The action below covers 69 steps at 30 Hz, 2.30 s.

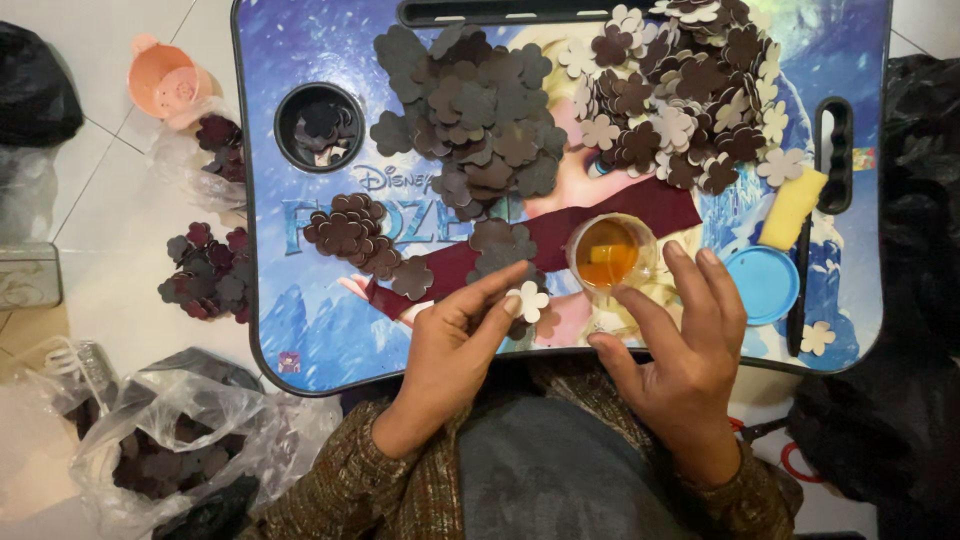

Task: The person repeatedly picks up small flower-shaped craft pieces from a tray and joins them together by hand. They alternate between dark and light pieces, pressing them to form small clusters and placing the joined units back on the tray.

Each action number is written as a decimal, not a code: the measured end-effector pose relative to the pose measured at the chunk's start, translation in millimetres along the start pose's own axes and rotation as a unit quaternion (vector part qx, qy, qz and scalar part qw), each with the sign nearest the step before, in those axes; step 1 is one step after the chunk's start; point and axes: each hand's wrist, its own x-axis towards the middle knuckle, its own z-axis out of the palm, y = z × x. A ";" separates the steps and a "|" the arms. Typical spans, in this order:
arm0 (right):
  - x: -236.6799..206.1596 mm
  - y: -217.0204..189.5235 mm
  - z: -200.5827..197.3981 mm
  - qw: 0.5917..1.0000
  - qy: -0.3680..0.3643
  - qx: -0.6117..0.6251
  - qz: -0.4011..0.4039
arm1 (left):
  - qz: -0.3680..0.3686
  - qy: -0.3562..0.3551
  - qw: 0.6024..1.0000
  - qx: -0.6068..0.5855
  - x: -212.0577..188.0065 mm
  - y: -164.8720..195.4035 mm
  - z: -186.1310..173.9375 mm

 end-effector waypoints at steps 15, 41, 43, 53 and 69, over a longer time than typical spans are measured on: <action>-7.9 -26.4 -7.1 0.984 -0.032 0.173 0.006 | 0.010 -0.037 0.999 -0.003 -14.5 -2.0 -2.4; -11.0 -54.4 40.7 0.991 -0.010 0.092 -0.096 | -0.014 -0.068 0.995 -0.077 -15.4 -17.9 -29.2; -11.5 -52.2 39.4 0.991 -0.013 0.092 -0.095 | -0.025 -0.069 0.994 -0.087 -14.1 -18.6 -28.6; -15.0 -49.1 35.4 0.983 0.043 0.180 0.011 | -0.026 -0.069 0.996 -0.057 -11.2 -21.1 -31.3; -26.7 -49.7 50.6 0.905 -0.055 0.418 0.045 | -0.119 -0.142 0.982 0.042 -22.2 7.6 -53.6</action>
